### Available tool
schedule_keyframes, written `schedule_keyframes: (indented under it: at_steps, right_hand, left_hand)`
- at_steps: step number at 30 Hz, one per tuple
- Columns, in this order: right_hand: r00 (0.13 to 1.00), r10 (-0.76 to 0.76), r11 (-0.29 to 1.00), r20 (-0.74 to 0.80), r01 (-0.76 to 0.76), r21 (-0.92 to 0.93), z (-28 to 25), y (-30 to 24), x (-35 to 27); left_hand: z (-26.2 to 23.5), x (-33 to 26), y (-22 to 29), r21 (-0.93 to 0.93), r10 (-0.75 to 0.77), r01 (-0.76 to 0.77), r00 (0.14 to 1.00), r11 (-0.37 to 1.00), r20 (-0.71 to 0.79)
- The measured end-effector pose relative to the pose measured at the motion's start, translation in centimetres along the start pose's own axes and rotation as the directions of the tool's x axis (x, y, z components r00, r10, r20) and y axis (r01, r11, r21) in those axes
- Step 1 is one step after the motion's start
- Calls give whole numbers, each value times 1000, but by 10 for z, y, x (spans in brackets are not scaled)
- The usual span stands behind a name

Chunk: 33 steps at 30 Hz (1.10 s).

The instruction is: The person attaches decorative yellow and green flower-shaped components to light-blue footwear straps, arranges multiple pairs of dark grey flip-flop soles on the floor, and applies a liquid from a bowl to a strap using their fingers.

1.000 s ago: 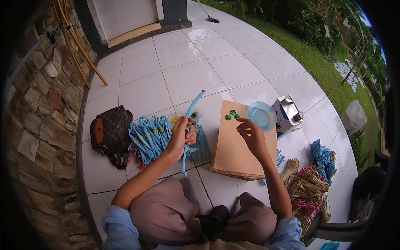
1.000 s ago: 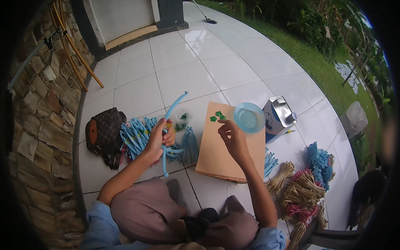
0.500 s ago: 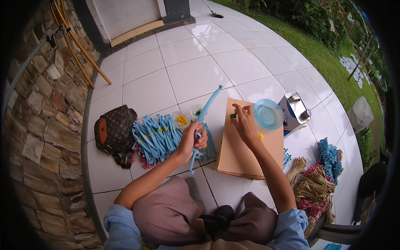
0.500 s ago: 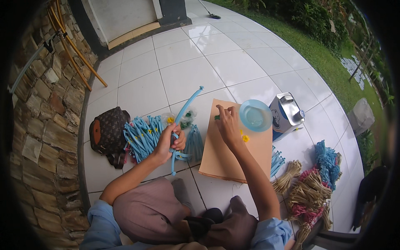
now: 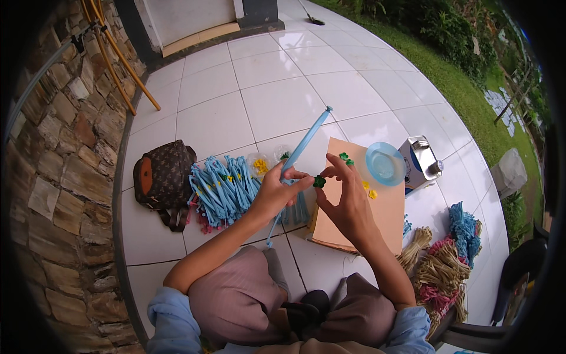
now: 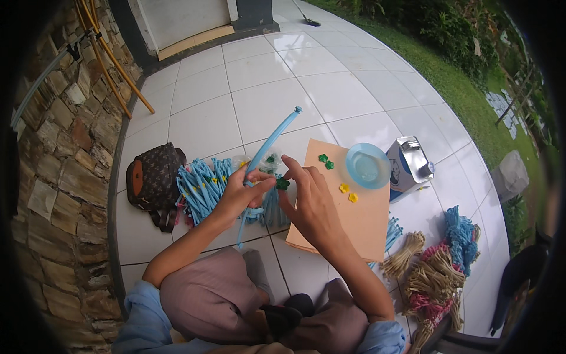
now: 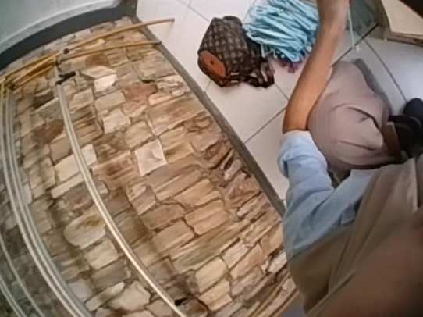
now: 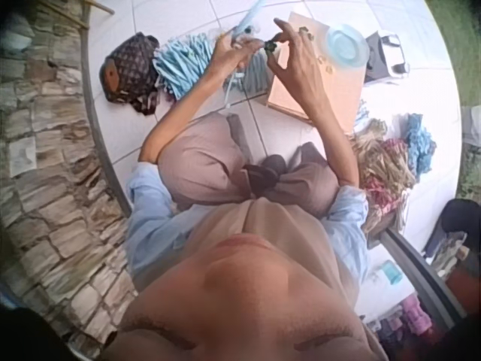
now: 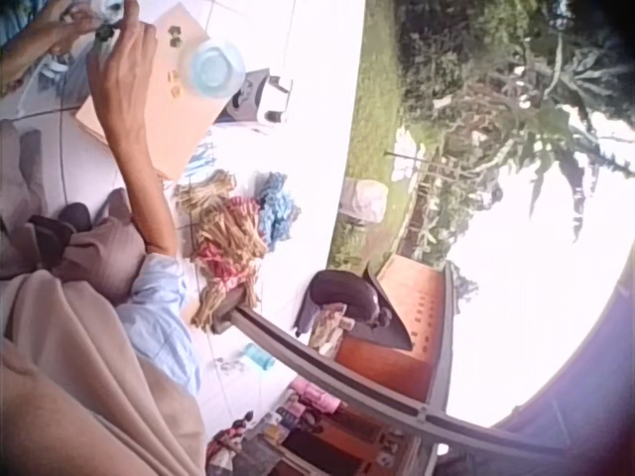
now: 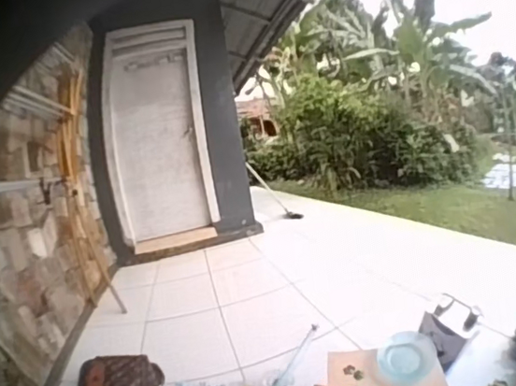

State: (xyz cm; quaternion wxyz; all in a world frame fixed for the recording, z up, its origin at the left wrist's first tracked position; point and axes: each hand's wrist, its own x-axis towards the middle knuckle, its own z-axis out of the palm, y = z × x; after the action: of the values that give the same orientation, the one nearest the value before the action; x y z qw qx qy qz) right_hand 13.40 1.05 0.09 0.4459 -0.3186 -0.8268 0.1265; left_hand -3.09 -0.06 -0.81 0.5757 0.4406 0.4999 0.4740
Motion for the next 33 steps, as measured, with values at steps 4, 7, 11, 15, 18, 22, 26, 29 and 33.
schedule_keyframes:
  at_steps: [4, 7, 11, 15, 18, 22, 26, 29, 33]
  right_hand:
    - [1000, -15, 1000, 2, 15, -6, -4, -5, -1]
    - [995, -99, 994, -20, 98, -51, -6, -5, 0]
    - [973, -221, 971, -58, 214, -110, -7, -1, -2]
    - [936, -352, 924, -12, 345, -164, -8, 8, -7]
    - [921, -389, 908, 17, 387, -162, -11, 5, -6]
    - [927, -356, 934, -121, 348, -87, -15, 1, -1]
    - [931, 264, 789, -254, -57, 612, -19, -18, 7]
    - [786, 605, 134, 130, -261, 956, -18, -23, 18]
    - [751, 631, 74, 197, -311, 947, -13, -24, 21]
  left_hand:
    - [2, -1, 2, -84, 41, -38, 999, 996, 28]
    - [0, -3, 5, -142, 45, -39, 998, 989, 45]
    - [-1, -4, 5, -193, 26, -12, 997, 981, 68]
    - [2, -6, 8, -221, 17, 3, 996, 975, 90]
    - [3, -7, 9, -268, -21, 45, 995, 962, 94]
    - [5, -8, 11, -222, 17, 19, 987, 975, 161]
    - [5, -12, 14, -154, 162, -129, 961, 979, 224]
    - [11, -20, 20, -54, 225, -219, 955, 974, 194]
    - [20, -24, 25, -40, 216, -212, 957, 976, 191]
